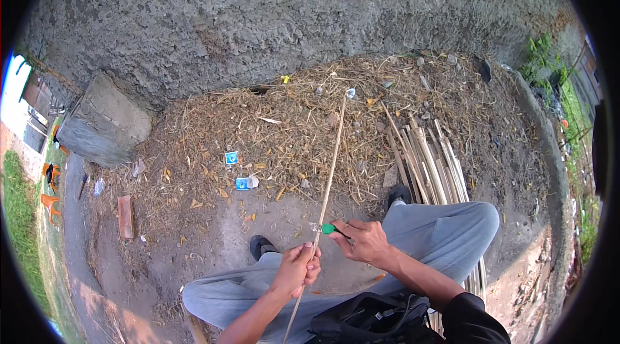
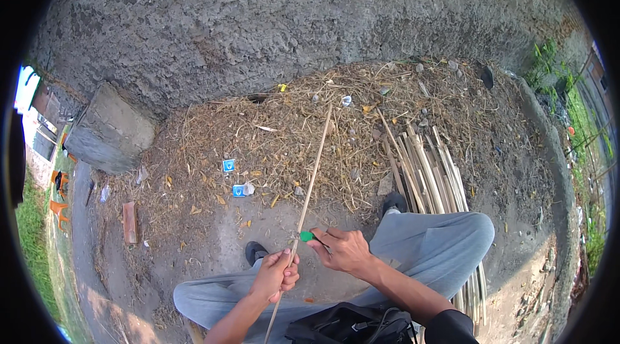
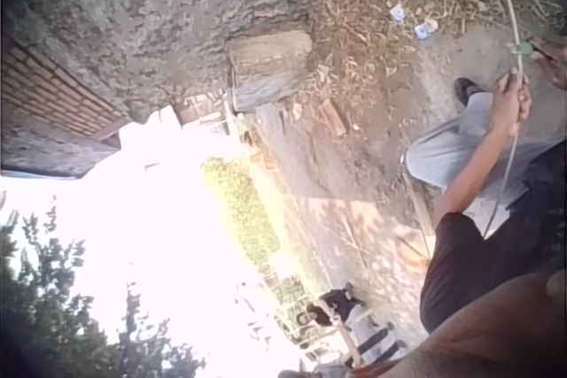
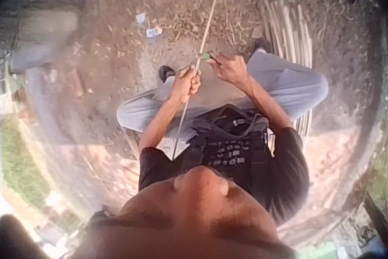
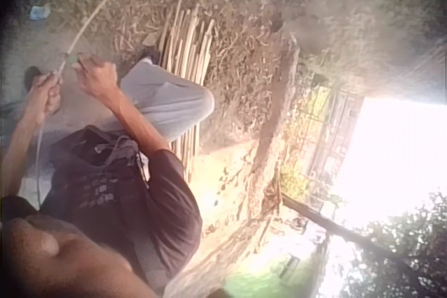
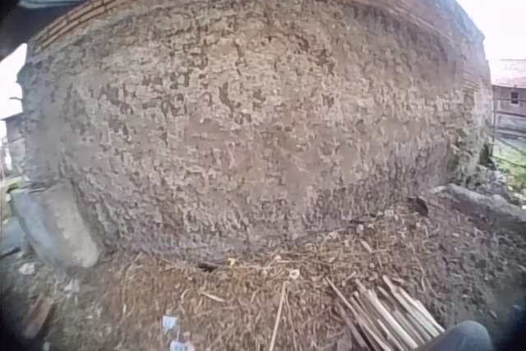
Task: The person holds a thin bamboo stick and repeatedly shaves along its length using a utility knife.
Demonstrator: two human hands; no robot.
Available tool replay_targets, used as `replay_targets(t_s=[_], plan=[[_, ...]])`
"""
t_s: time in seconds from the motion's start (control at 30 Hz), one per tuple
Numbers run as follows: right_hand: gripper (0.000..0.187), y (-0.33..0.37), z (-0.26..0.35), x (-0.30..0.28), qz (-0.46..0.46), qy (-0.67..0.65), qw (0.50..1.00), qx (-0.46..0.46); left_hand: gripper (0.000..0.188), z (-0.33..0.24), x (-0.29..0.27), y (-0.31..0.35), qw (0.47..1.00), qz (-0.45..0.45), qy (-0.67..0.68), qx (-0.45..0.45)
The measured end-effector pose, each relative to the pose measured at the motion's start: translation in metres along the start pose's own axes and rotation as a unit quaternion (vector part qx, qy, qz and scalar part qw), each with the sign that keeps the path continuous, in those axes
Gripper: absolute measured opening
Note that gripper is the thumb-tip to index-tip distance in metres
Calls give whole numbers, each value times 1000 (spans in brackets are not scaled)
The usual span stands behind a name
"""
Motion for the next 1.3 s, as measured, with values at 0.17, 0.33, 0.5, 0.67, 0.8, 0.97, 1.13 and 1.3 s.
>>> replay_targets(t_s=[0.17, 0.33, 0.5, 0.67, 0.8, 0.97, 1.13, 1.3], plan=[[23, -19, -25, -9, 42, 32, 995, 85, 30, 9, 7, 14, 998, 4, 3, -59], [24, -31, -38, -6, -58, 25, 996, 65, 31, 6, 4, 17, 999, 13, -14, -44], [25, -47, -65, -22, -43, 38, 984, 169, 32, 19, 6, 44, 996, 5, -22, -81], [28, -48, -82, -23, -69, 40, 987, 143, 32, 38, -7, 65, 995, 0, -51, -85], [28, -58, -89, -19, -61, 47, 982, 170, 33, 28, 2, 89, 992, -70, -81, -60], [28, -68, -107, -27, -25, 72, 960, 268, 28, 19, -12, 120, 981, -85, -130, -115], [28, -68, -113, -10, -42, 103, 969, 221, 27, 26, -10, 128, 984, -87, -111, -108], [45, -47, -221, -66, -196, -9, 887, 419, 29, 18, -34, 177, 968, -51, -246, -14]])
Point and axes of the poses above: each hand's wrist, its own y-axis away from the middle knuckle, its own x-axis out of the palm, z = x × y, the point moved 1 cm from there along -y, towards the middle knuckle, and after that the axes turned 3 degrees about x, right-handed, at the moved point
